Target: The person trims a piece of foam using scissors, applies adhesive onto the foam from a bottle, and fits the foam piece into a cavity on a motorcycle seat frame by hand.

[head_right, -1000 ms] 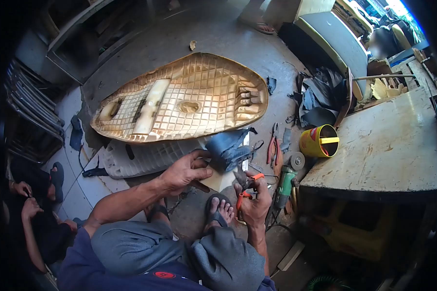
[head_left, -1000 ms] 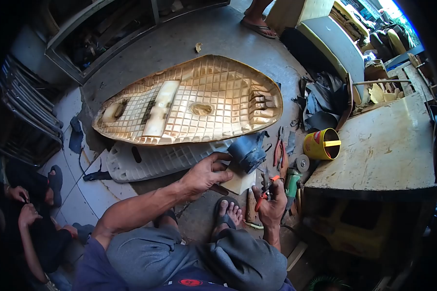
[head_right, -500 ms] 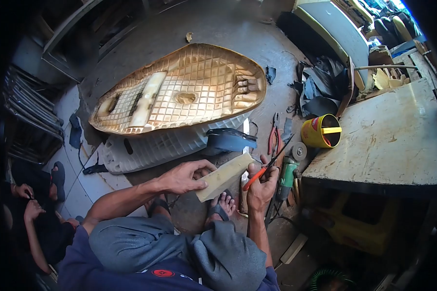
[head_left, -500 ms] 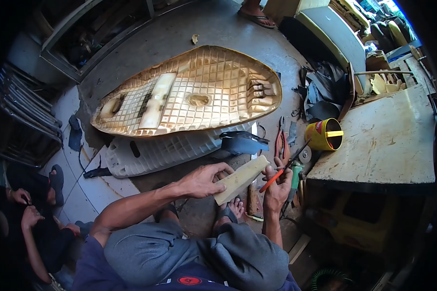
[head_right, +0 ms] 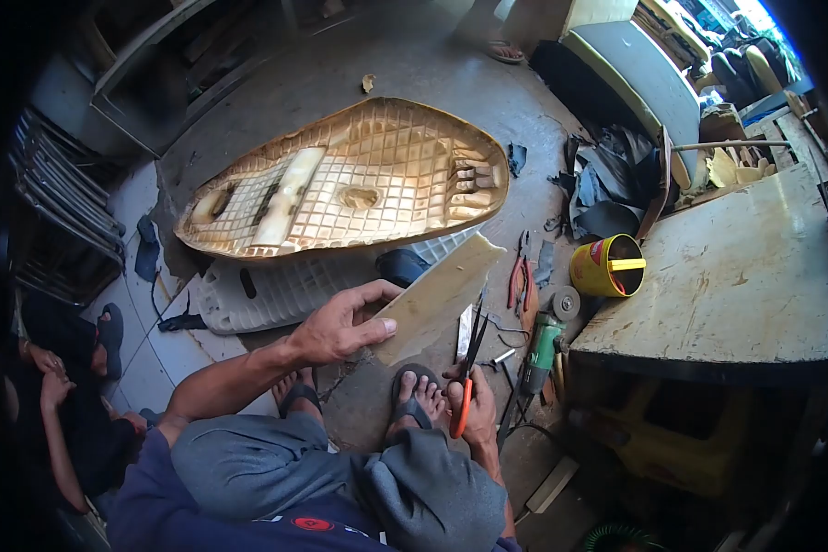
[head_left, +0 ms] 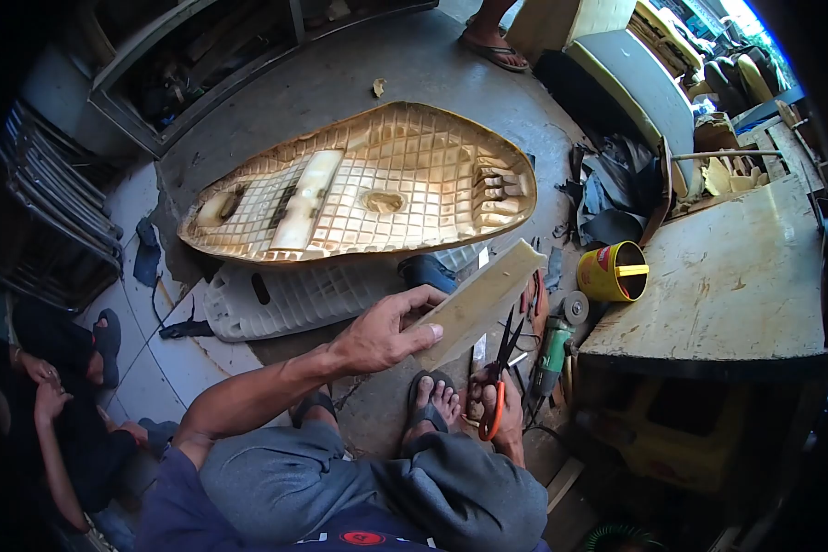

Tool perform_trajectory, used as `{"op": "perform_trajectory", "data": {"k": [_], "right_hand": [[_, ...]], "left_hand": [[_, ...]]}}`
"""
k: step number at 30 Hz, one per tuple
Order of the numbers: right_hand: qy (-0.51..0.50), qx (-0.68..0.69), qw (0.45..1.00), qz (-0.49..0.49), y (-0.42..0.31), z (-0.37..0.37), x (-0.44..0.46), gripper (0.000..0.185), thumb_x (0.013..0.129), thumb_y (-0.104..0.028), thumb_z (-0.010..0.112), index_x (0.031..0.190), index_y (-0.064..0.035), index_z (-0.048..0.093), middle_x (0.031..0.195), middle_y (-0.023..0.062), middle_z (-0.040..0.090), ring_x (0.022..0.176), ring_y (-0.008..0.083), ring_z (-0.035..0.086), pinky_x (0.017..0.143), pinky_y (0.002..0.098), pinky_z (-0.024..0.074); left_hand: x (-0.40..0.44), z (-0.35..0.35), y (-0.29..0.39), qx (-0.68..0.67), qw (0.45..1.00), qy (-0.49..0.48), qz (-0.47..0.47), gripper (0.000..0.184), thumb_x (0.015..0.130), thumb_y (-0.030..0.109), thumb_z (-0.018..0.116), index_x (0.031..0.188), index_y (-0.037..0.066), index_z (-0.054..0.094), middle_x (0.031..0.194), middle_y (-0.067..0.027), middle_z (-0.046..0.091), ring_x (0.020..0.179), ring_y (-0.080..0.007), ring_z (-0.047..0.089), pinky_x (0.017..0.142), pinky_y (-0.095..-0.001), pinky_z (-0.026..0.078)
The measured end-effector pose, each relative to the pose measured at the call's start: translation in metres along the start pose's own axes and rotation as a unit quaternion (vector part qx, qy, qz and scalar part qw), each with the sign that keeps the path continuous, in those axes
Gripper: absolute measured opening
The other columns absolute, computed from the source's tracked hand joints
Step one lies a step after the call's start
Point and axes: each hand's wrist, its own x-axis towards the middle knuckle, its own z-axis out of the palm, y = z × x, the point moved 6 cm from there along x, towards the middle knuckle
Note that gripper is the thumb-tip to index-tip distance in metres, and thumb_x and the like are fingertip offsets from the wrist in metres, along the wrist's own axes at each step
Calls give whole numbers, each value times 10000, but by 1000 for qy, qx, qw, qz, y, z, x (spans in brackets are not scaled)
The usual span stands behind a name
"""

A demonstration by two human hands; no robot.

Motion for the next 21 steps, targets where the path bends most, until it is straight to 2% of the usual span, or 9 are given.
{"op": "perform_trajectory", "data": {"k": [2,4,7,9,11,13,14,18,21], "right_hand": [[-82,13,997,8,-17,3,-6,587,879,-528,701,1139,-18,570,863,30,574,794,135,572,730,291,484],[-122,-46,991,-10,-23,3,-2,574,884,-507,697,1148,-17,560,874,43,565,798,144,562,735,298,480],[-171,-95,981,-8,-36,12,0,557,876,-472,689,1149,-12,533,910,77,548,833,179,538,778,328,467],[-169,-140,975,-25,-53,19,5,823,815,-731,648,1209,-21,512,1012,37,514,875,109,503,767,242,423],[-170,-119,976,-63,-45,22,6,754,845,-691,646,1178,-27,514,987,38,533,848,122,518,731,251,433],[-178,-154,972,-1,-41,31,9,468,882,-429,661,1064,-15,542,849,109,533,827,229,534,782,353,458],[-166,-190,968,3,-46,33,6,397,891,-387,658,1018,-15,603,801,121,592,767,239,581,739,359,475],[-107,-294,947,68,-48,45,-2,257,897,-255,655,1009,-26,690,805,171,680,757,225,673,709,371,495],[-158,-241,953,93,-59,53,-6,238,915,-233,631,1022,-25,677,826,153,674,788,215,657,743,371,496]], "left_hand": [[-1,-7,13,38,999,23,30,390,952,163,602,1289,-22,541,1173,-129,628,1090,-188,597,975,-334,470],[-2,-16,21,162,986,27,26,404,947,204,598,1286,-12,554,1135,-157,657,1078,-214,619,972,-355,469],[-3,-9,20,214,976,-10,29,403,942,221,591,1286,13,569,1129,-178,671,1068,-242,641,964,-368,474],[-6,-4,20,216,976,-17,16,405,950,228,579,1293,14,565,1135,-173,667,1069,-232,633,961,-364,470],[-12,-1,19,221,975,-32,-15,410,966,243,554,1307,17,559,1148,-165,659,1071,-213,616,956,-357,463],[-13,-7,18,243,970,-22,-16,415,970,257,545,1314,26,555,1148,-184,662,1065,-249,635,954,-371,470],[-14,-7,17,253,966,-35,-31,420,971,267,542,1318,30,554,1148,-190,664,1067,-272,641,952,-381,473],[-17,-11,6,282,956,-35,-77,455,970,309,543,1341,45,547,1142,-202,673,1062,-326,652,943,-406,483],[-14,-10,-6,291,950,-51,-103,466,966,319,547,1340,41,544,1136,-205,674,1037,-323,657,920,-405,492]]}}
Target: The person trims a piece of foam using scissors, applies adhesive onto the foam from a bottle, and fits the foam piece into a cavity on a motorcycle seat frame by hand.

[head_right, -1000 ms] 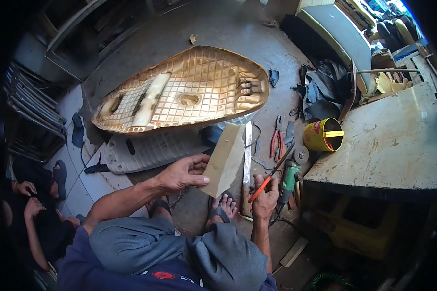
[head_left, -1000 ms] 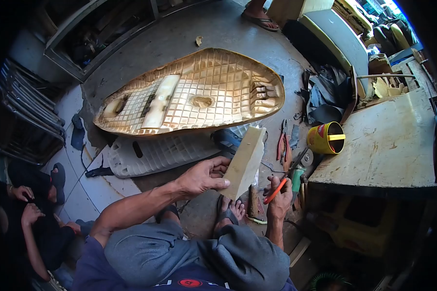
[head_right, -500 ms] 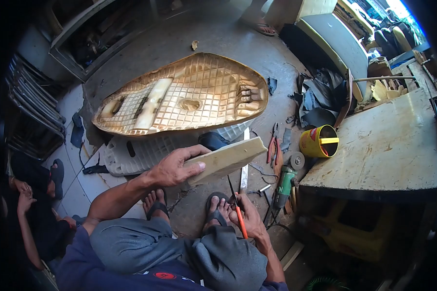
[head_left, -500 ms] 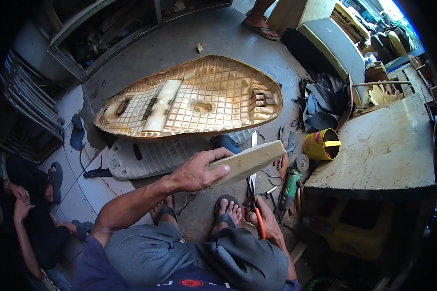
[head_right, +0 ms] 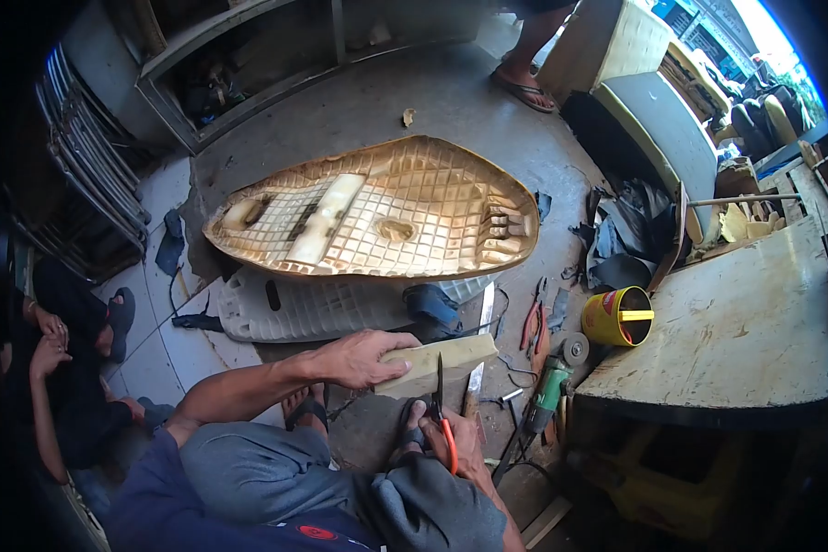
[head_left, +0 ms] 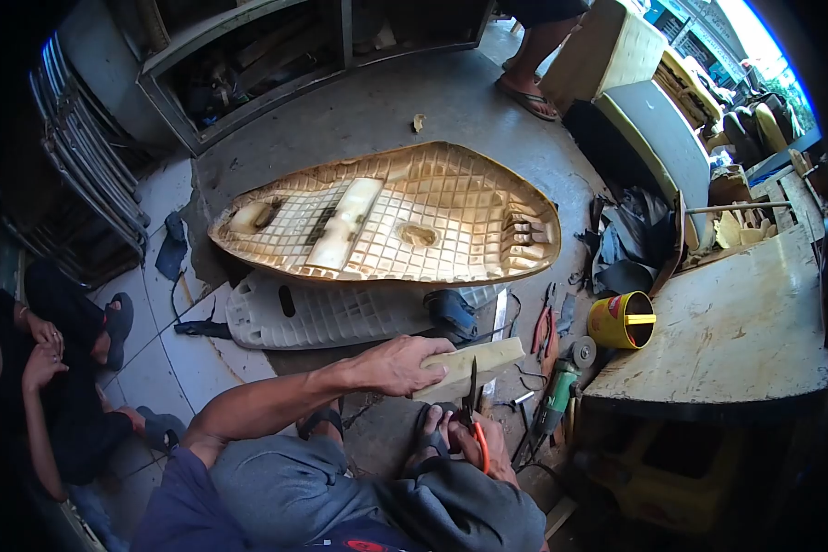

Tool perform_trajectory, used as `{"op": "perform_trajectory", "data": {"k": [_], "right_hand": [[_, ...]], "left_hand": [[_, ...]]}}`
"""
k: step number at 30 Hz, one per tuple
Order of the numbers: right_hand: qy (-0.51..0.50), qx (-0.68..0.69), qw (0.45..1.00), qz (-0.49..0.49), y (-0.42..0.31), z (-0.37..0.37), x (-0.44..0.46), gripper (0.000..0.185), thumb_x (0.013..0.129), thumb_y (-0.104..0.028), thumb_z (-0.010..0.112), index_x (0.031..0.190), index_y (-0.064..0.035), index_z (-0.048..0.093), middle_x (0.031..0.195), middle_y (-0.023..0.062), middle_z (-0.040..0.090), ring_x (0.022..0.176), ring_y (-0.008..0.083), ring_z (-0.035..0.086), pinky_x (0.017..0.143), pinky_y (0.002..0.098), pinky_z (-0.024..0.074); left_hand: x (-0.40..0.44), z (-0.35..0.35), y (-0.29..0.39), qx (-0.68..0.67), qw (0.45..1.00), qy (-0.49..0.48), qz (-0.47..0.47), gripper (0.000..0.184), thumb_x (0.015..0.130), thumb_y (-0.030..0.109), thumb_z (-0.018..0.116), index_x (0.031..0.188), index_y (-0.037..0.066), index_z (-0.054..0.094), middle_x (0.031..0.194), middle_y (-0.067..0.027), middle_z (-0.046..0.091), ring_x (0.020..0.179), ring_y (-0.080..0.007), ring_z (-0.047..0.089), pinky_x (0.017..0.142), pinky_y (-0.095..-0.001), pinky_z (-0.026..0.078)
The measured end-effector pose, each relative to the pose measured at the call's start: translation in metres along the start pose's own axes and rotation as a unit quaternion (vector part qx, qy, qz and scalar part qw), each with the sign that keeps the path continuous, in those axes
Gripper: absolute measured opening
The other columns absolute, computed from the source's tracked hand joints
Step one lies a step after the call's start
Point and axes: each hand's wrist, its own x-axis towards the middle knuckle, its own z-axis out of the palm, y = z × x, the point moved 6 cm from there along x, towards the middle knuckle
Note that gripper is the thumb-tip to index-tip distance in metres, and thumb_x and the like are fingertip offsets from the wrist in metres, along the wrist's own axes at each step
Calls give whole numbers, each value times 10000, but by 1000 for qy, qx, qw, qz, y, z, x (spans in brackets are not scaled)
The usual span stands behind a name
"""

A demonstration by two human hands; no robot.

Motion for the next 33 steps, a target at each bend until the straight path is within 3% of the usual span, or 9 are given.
{"op": "perform_trajectory", "data": {"k": [4,6,8,11,12,17,28,31,33], "right_hand": [[-3,129,990,-57,4,11,-1,345,943,-269,593,1166,-6,608,982,138,665,920,217,620,840,359,484],[122,-72,944,-299,-34,8,-29,395,942,-276,590,1214,10,576,1034,148,668,949,228,623,860,353,480],[16,94,993,-69,-4,10,-2,365,929,-258,598,1181,6,608,984,144,684,895,239,647,815,359,500],[19,32,999,-30,27,14,15,281,918,-232,601,1026,19,667,824,159,688,750,257,668,711,369,520],[24,14,999,-33,34,15,15,273,917,-230,603,1004,20,668,806,160,683,733,258,666,699,372,519],[56,-49,995,-63,30,14,13,255,911,-223,610,897,24,670,715,168,655,646,264,651,641,385,515],[165,-12,984,-69,42,-2,22,384,936,-311,626,733,15,633,557,136,578,531,247,623,522,387,469],[52,252,949,-182,32,10,25,553,977,-546,540,1012,5,576,870,121,629,852,246,670,742,368,516],[68,101,951,-284,16,-6,45,656,961,-627,491,1105,12,519,1049,162,594,1011,296,622,873,405,488]], "left_hand": [[3,7,7,12,999,-34,14,455,938,263,536,1322,21,549,1064,-223,685,941,-316,678,832,-409,515],[4,6,5,-5,999,-32,2,448,923,249,529,1300,10,564,1017,-225,692,886,-314,683,798,-409,519],[9,10,-3,17,999,-36,-7,445,923,266,531,1279,5,580,977,-214,694,849,-302,686,770,-409,522],[5,6,0,-11,996,-60,-65,444,922,276,529,1264,-1,590,960,-217,688,844,-291,684,769,-413,523],[7,4,-3,-21,998,-26,-46,424,899,261,561,1216,-13,625,821,-194,683,639,-237,680,613,-378,528],[10,4,-33,-160,987,-18,-16,455,930,274,603,1268,-31,606,1081,-96,685,999,-153,608,887,-312,487],[-6,-12,-16,-392,916,-87,7,412,905,188,614,1259,-23,598,1088,-81,667,998,-137,621,893,-271,493],[-14,-20,3,-435,895,-24,98,520,907,165,692,1358,-12,503,1257,-98,614,1122,-172,608,1020,-333,465],[-11,-27,7,-475,868,18,144,540,919,159,712,1386,4,489,1275,-92,605,1200,-178,565,1059,-339,439]]}}
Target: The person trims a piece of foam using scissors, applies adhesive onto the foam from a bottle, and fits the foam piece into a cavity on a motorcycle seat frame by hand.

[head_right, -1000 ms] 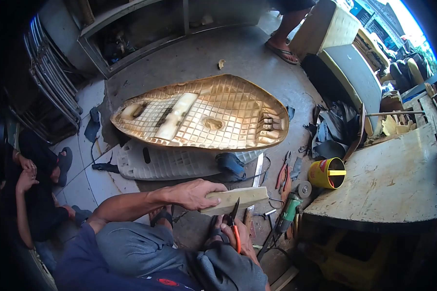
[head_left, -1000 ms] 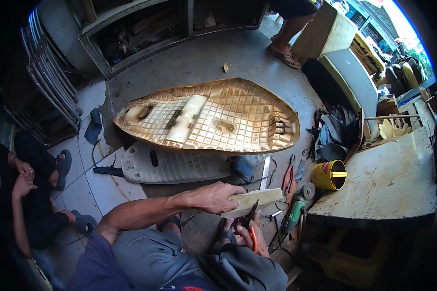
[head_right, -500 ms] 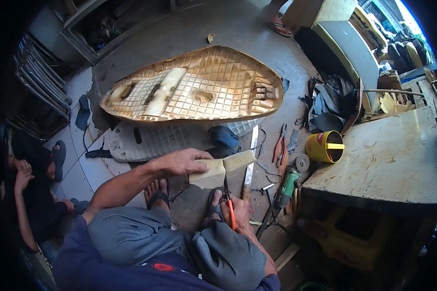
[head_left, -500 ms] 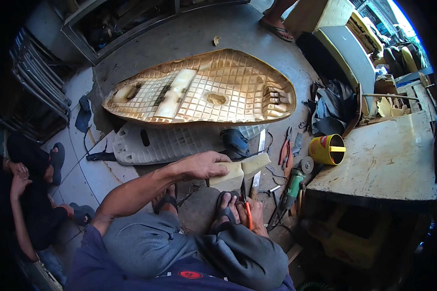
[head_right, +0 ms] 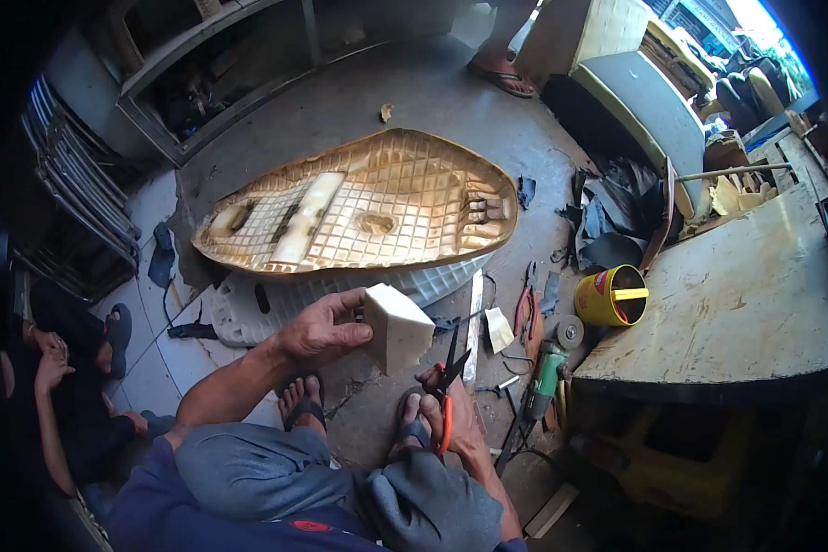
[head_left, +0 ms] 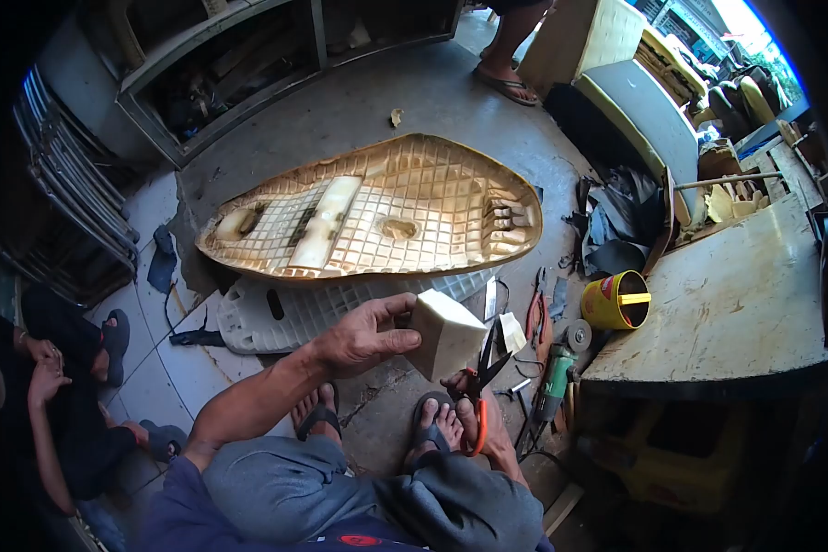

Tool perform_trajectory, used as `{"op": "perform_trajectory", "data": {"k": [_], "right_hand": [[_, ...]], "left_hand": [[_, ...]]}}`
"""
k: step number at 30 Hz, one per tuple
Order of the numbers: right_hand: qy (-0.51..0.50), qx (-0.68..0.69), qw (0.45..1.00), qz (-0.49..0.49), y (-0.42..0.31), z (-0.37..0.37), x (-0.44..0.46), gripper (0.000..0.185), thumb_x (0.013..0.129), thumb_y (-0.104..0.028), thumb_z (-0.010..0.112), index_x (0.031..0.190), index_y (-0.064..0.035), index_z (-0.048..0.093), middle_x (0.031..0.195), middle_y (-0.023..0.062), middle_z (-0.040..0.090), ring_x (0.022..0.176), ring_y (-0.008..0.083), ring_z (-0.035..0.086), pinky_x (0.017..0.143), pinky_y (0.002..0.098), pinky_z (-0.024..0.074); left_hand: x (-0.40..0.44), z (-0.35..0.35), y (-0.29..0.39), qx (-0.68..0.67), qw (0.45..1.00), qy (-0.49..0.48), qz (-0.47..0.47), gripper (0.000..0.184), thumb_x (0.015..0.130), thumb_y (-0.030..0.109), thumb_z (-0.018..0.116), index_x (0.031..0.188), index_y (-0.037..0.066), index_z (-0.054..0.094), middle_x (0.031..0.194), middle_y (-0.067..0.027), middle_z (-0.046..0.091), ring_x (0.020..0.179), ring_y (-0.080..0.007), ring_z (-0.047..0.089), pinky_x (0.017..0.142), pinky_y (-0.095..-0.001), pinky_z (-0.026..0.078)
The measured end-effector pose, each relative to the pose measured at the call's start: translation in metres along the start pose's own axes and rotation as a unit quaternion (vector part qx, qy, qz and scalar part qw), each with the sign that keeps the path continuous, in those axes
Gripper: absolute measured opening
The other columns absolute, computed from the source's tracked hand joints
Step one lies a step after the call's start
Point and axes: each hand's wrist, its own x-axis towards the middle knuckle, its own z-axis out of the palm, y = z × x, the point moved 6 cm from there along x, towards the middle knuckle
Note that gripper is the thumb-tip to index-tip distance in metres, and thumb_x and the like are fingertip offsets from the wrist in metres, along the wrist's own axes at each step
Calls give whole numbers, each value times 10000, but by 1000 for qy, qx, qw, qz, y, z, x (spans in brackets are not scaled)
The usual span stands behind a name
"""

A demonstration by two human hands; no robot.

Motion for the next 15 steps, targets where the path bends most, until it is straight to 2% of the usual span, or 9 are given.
{"op": "perform_trajectory", "data": {"k": [1,2,3,5,9,10,12,15], "right_hand": [[-10,-34,999,-16,-9,0,-1,677,955,-648,480,1104,11,519,1058,164,593,1008,303,616,877,417,484],[-3,-30,1000,-8,-12,0,2,718,928,-680,506,1117,13,511,1021,167,586,957,306,611,856,407,484],[-2,-30,999,-14,-23,1,11,718,928,-680,506,1117,13,511,1021,167,586,957,306,611,856,407,484],[19,-90,995,-40,-45,4,21,701,951,-675,466,1085,12,510,934,104,530,877,236,542,812,375,452],[19,-72,997,-31,-64,11,46,742,927,-716,463,1086,7,521,918,87,534,838,217,522,780,350,443],[28,-46,998,-42,-67,14,49,675,927,-664,537,1048,-1,516,880,136,532,822,280,550,761,383,457],[24,-44,998,-34,-63,20,51,665,930,-659,536,1041,-4,515,881,133,530,822,273,546,762,377,455],[21,-44,999,-25,-61,22,52,673,929,-667,529,1053,-6,520,897,129,526,839,263,539,781,371,446]], "left_hand": [[-1,4,0,-31,999,15,19,524,935,165,705,1389,14,491,1265,-90,605,1204,-171,557,1054,-333,445],[1,9,3,-100,994,3,47,480,958,100,657,1399,33,482,1300,-89,596,1230,-186,557,1068,-350,451],[5,11,6,-94,994,1,51,480,958,100,657,1399,33,482,1300,-89,596,1230,-186,557,1068,-350,451],[5,10,8,-139,986,52,77,442,969,40,613,1391,49,485,1334,-87,584,1241,-197,559,1072,-368,460],[3,9,4,-140,977,115,111,444,982,53,596,1402,57,453,1321,-80,584,1229,-197,566,1077,-366,465],[3,12,7,-136,978,114,113,444,982,53,596,1402,57,453,1321,-80,584,1229,-197,566,1077,-366,465],[-2,17,12,-171,967,141,125,475,980,56,602,1418,52,418,1326,-84,571,1243,-200,553,1080,-359,461],[-2,6,9,-119,976,156,96,506,976,60,612,1428,36,385,1340,-102,551,1268,-202,529,1095,-366,446]]}}
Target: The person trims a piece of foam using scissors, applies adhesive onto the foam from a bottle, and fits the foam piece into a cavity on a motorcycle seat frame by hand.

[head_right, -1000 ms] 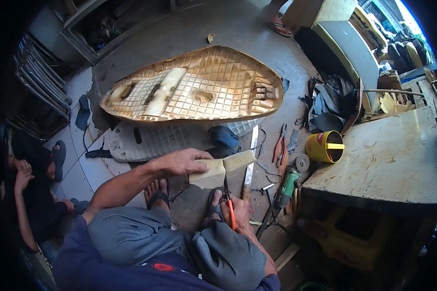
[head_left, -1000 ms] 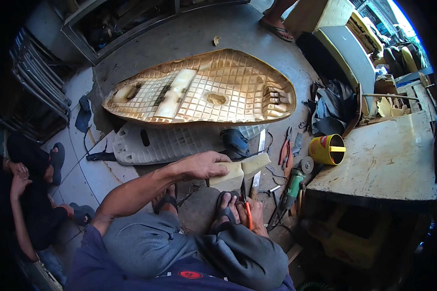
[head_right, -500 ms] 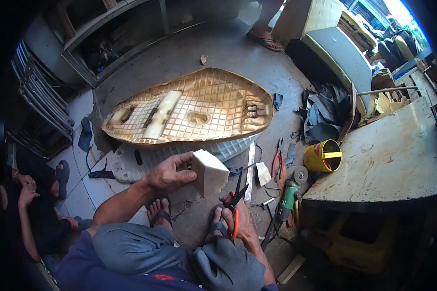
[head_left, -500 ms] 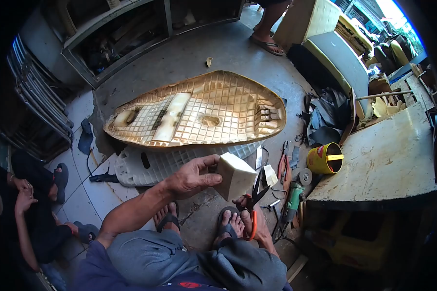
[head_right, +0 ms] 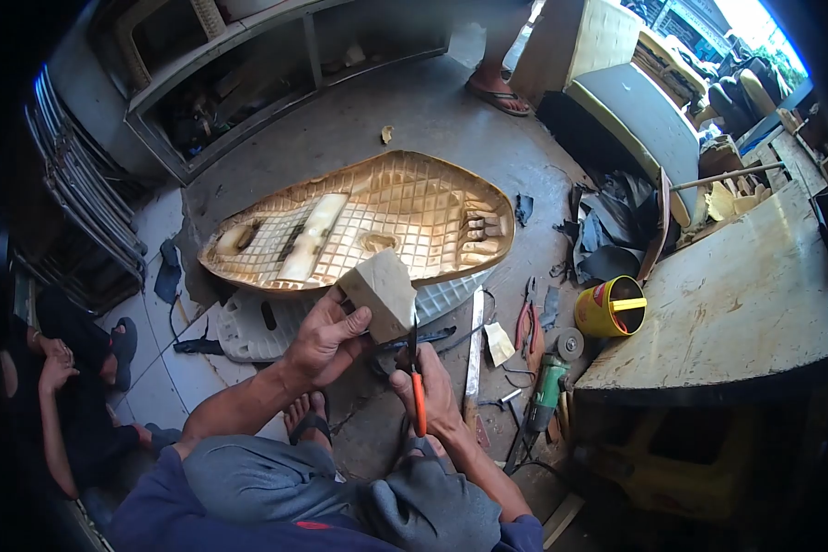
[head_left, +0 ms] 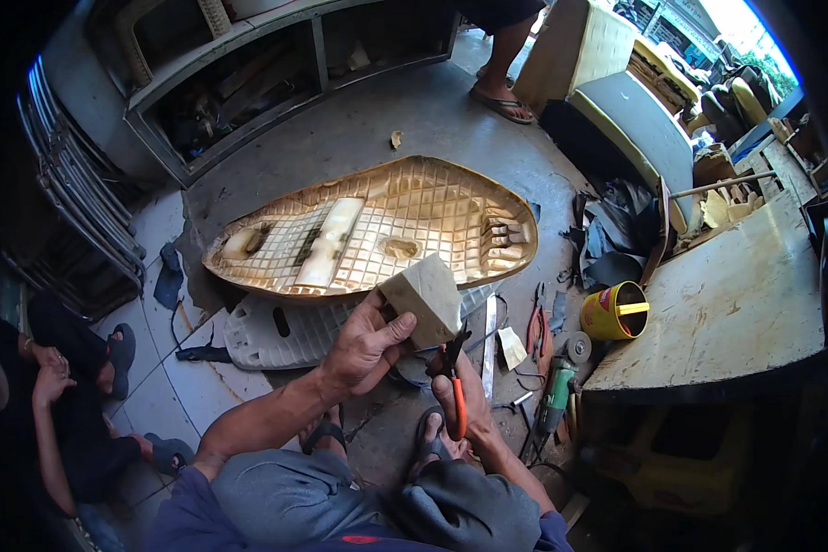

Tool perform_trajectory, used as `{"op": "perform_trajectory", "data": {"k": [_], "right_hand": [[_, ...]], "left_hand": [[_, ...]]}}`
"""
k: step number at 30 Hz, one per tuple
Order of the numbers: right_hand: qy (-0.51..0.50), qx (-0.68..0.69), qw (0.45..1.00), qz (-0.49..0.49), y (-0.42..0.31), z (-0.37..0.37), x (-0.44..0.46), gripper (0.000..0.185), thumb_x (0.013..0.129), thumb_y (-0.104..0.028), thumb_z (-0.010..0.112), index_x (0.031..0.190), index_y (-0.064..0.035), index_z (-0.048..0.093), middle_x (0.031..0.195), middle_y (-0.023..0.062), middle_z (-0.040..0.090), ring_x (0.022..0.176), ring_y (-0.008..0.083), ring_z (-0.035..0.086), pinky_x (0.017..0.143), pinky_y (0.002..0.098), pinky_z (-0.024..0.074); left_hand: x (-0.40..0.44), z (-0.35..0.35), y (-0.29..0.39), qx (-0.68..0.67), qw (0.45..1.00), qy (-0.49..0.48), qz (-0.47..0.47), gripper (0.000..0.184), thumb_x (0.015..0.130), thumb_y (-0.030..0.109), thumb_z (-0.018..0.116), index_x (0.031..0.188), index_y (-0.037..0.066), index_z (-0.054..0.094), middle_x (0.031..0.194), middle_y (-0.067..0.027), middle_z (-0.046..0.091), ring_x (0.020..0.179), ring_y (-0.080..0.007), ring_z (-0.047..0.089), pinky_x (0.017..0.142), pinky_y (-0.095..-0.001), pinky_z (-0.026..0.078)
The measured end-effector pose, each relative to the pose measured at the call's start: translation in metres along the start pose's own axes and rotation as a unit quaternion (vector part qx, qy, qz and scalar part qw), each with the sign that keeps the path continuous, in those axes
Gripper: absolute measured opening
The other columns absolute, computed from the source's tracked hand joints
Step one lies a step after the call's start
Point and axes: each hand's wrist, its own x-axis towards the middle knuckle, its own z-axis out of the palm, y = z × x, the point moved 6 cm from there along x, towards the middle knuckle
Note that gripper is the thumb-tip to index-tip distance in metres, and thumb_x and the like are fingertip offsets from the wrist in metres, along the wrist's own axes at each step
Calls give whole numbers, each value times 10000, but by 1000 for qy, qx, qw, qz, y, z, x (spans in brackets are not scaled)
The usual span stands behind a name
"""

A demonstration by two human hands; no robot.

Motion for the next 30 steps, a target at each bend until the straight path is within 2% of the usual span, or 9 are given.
{"op": "perform_trajectory", "data": {"k": [6,12,15,17,18,20,21,24,30], "right_hand": [[-5,87,996,22,4,-1,-4,742,901,-712,520,1105,2,527,923,132,526,889,271,543,814,386,441],[-19,-32,999,25,-6,-8,-1,691,888,-648,605,1084,9,514,926,151,528,883,295,540,805,409,444],[-35,-60,997,32,-5,-7,-1,758,863,-713,580,1103,4,525,945,135,519,888,243,517,796,369,431],[-1,-126,992,16,-7,-11,-2,543,891,-495,695,1022,13,555,811,159,535,739,280,554,696,385,462],[1,-125,992,19,-7,-10,-4,543,891,-495,695,1022,13,555,811,159,535,739,280,554,696,385,462],[21,-92,990,101,-2,-6,-9,393,902,-354,720,852,17,600,636,150,524,555,259,530,553,378,441],[71,-93,992,51,-7,-4,-10,360,903,-257,719,702,8,579,531,148,501,447,285,504,473,391,411],[89,-102,991,2,2,0,-14,370,903,-253,712,695,1,541,562,178,504,482,335,528,493,415,422],[12,-89,993,70,9,1,-16,352,857,-273,694,937,14,507,831,217,517,784,407,550,711,449,443]], "left_hand": [[1,-10,10,128,990,-26,52,501,969,60,625,1418,12,407,1341,-117,546,1255,-182,521,1079,-353,437],[1,-10,11,146,989,-16,22,514,964,96,647,1412,4,412,1340,-116,540,1250,-188,515,1086,-344,412],[3,-9,9,187,980,-33,60,527,966,103,647,1420,-2,401,1349,-126,532,1250,-193,512,1086,-341,408],[3,-10,8,180,982,-27,44,535,965,102,646,1425,-5,395,1358,-131,525,1252,-194,510,1085,-341,408],[3,-11,6,173,984,-21,29,543,965,101,646,1430,-8,388,1367,-137,518,1254,-195,507,1084,-341,408],[3,-13,4,178,983,-23,28,549,966,107,647,1434,-10,385,1355,-135,531,1244,-191,516,1076,-337,416],[5,-12,4,184,982,-29,26,555,967,113,647,1438,-12,381,1342,-134,544,1233,-187,525,1068,-332,423],[3,-18,-2,213,977,-14,10,559,970,130,648,1442,-7,381,1292,-122,579,1191,-182,555,1040,-330,447],[0,-21,0,338,941,-24,-6,599,947,157,687,1438,-6,387,1314,-121,566,1166,-179,573,994,-314,476]]}}
